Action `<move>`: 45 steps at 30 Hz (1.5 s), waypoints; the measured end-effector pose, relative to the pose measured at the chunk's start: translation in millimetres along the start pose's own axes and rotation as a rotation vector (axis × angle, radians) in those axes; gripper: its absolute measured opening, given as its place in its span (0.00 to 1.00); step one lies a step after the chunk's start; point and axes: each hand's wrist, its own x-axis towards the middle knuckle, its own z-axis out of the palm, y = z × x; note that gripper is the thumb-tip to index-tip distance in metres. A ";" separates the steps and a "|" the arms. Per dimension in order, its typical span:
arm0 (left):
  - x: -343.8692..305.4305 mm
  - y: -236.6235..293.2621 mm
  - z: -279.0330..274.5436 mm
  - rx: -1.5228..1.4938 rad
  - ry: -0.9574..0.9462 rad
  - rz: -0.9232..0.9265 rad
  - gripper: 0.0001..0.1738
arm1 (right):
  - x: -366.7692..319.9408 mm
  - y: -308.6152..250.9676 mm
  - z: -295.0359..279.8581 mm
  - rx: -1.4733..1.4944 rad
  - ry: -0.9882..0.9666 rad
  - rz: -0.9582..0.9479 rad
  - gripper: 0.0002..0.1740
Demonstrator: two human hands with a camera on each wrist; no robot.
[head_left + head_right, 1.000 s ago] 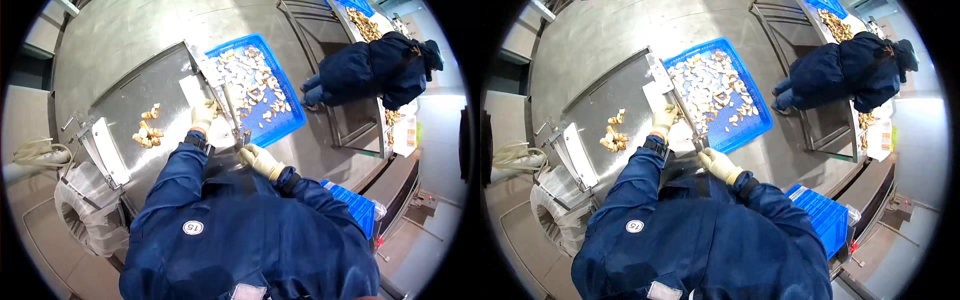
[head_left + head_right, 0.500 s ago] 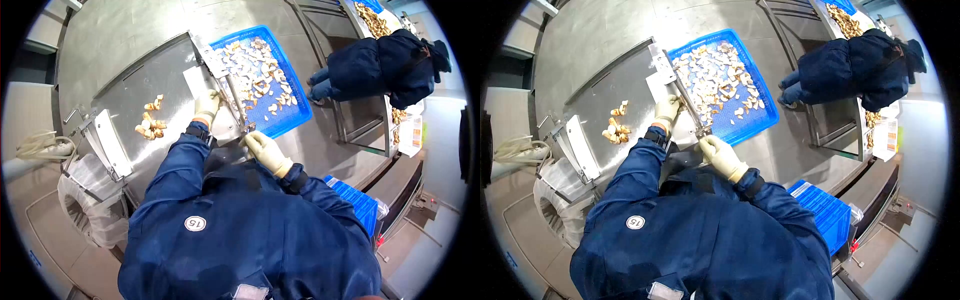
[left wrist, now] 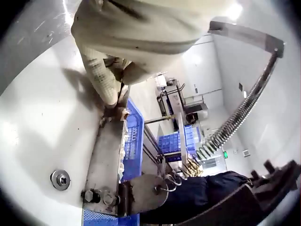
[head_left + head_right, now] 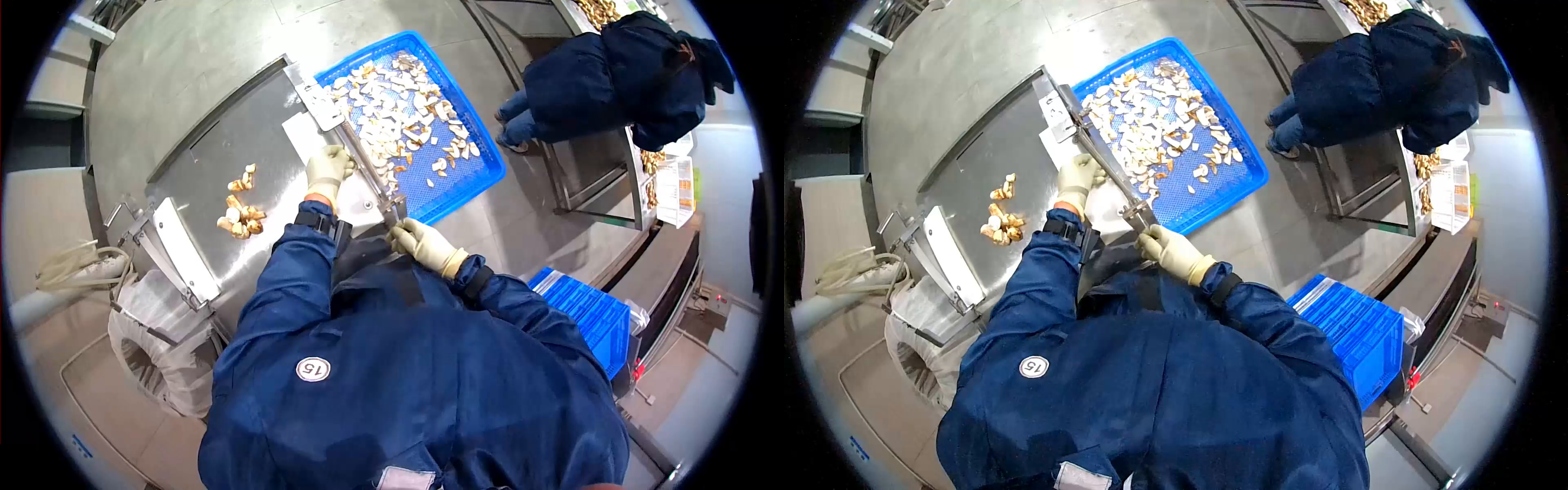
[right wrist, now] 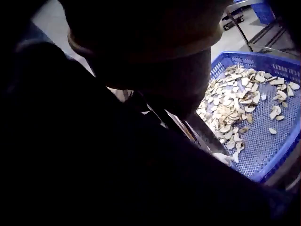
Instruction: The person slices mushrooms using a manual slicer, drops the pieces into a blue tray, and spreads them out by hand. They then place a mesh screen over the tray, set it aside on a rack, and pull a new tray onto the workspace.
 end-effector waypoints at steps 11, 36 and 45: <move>-56.4 -20.1 -97.5 0.036 0.045 0.356 0.17 | 0.9 4.5 1.5 0.007 0.039 0.001 0.15; -80.3 -144.0 -252.9 0.269 0.886 0.444 0.17 | -2.6 1.0 13.2 -0.132 0.123 -0.178 0.16; -54.4 -60.3 -105.4 0.095 0.272 0.479 0.15 | 1.9 7.3 7.1 -0.064 0.067 -0.134 0.14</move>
